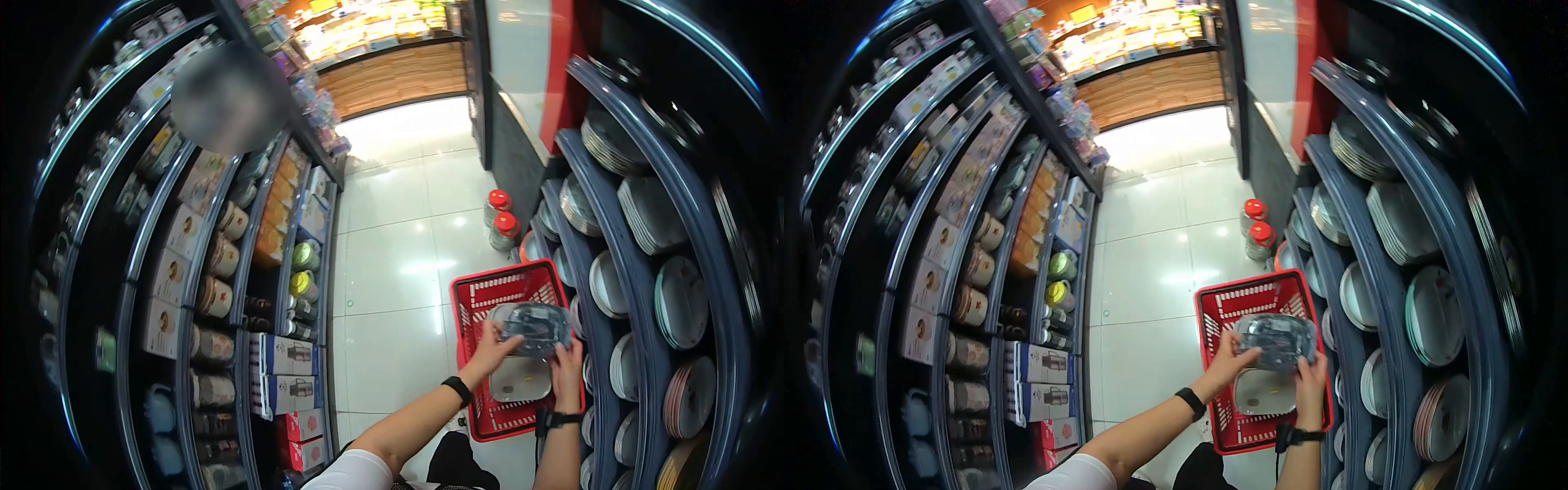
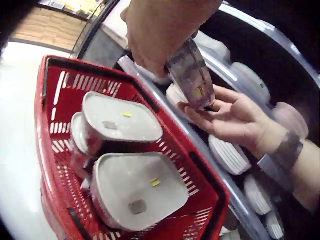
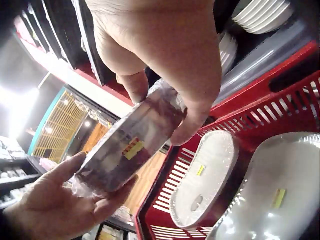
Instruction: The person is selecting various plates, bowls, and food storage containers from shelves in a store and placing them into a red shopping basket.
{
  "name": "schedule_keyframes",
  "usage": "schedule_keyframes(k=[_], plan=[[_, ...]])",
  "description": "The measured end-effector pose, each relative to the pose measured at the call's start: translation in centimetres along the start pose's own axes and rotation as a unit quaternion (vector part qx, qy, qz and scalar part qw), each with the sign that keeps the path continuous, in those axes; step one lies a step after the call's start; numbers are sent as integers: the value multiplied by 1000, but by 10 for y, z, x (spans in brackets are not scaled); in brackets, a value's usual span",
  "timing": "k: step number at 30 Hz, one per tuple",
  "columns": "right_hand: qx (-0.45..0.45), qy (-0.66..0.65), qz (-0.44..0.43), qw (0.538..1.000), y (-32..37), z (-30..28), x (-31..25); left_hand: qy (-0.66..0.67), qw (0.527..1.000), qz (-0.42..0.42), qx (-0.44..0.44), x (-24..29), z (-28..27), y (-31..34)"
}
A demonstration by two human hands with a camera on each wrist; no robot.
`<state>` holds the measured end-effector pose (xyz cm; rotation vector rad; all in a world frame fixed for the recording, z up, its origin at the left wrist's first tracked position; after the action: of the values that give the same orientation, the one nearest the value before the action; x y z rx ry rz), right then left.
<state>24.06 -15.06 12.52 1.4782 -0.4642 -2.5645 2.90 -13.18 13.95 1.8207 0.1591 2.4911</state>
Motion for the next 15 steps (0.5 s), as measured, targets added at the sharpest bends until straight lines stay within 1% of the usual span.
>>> schedule_keyframes(k=[2,4,6,8,9,10,12,13,14,15], plan=[[-27,-51,-18,998,31,18,-20,-25,999,37,-16,26,9,16],[-20,-71,-14,997,57,20,-27,-167,977,128,-26,68,14,41],[-40,-67,0,997,92,52,-47,-152,979,135,-22,83,8,70],[77,50,48,995,149,91,-76,-88,989,119,-20,134,-7,109],[14,74,61,995,162,114,-86,-123,976,180,10,146,-22,125],[-46,99,69,992,170,140,-85,-158,958,237,37,156,-37,142],[-129,113,73,982,183,202,-61,-137,971,178,75,188,-74,180],[-167,119,72,976,191,232,-49,-115,963,216,109,212,-93,203],[-204,123,70,969,203,260,-37,-95,953,254,138,213,-117,217],[-240,123,68,960,214,283,-23,-121,943,264,161,228,-137,239]])
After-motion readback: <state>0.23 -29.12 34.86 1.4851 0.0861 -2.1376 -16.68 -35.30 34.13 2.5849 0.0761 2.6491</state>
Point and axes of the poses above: each hand's wrist, its own y-axis away from the middle knuckle, its own z-axis out of the palm, x = y × z, the point moved 6 cm from there along -y, towards the middle knuckle, and after that the axes turned 7 degrees about z, right-handed, at the moved point
